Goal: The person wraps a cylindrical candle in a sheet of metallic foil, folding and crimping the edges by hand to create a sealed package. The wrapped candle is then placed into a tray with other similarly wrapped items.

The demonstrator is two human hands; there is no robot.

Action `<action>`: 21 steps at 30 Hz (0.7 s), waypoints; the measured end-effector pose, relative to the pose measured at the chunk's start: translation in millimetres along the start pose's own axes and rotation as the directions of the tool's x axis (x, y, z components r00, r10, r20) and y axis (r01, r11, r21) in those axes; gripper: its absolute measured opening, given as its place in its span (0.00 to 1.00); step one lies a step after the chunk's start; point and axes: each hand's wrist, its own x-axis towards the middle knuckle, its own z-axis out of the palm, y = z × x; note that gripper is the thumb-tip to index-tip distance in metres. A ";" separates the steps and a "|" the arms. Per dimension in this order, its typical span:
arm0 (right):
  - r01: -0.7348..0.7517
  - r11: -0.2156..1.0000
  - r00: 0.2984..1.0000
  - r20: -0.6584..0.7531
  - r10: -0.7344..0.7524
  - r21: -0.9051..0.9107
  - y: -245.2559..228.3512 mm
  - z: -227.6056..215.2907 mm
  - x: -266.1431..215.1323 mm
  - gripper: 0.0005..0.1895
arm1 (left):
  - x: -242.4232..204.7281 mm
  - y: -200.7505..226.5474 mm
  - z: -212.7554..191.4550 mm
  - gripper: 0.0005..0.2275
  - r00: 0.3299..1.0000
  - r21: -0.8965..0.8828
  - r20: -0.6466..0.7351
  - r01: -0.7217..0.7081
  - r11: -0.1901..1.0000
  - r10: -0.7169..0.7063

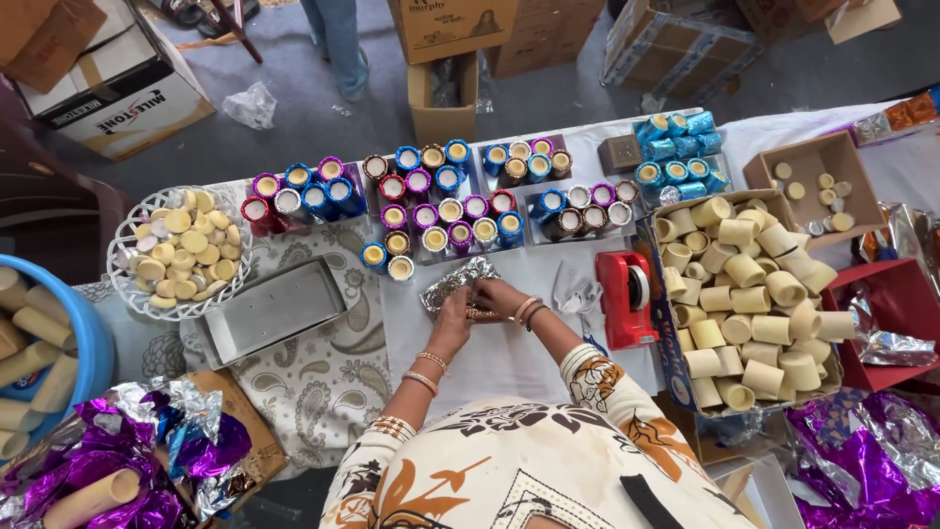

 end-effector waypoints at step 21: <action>-0.212 0.962 0.926 0.281 0.254 -0.172 35.8 3.3 54.0 0.32 | -6.1 -14.0 8.4 0.36 0.975 0.033 -0.092 -0.200 0.979 0.203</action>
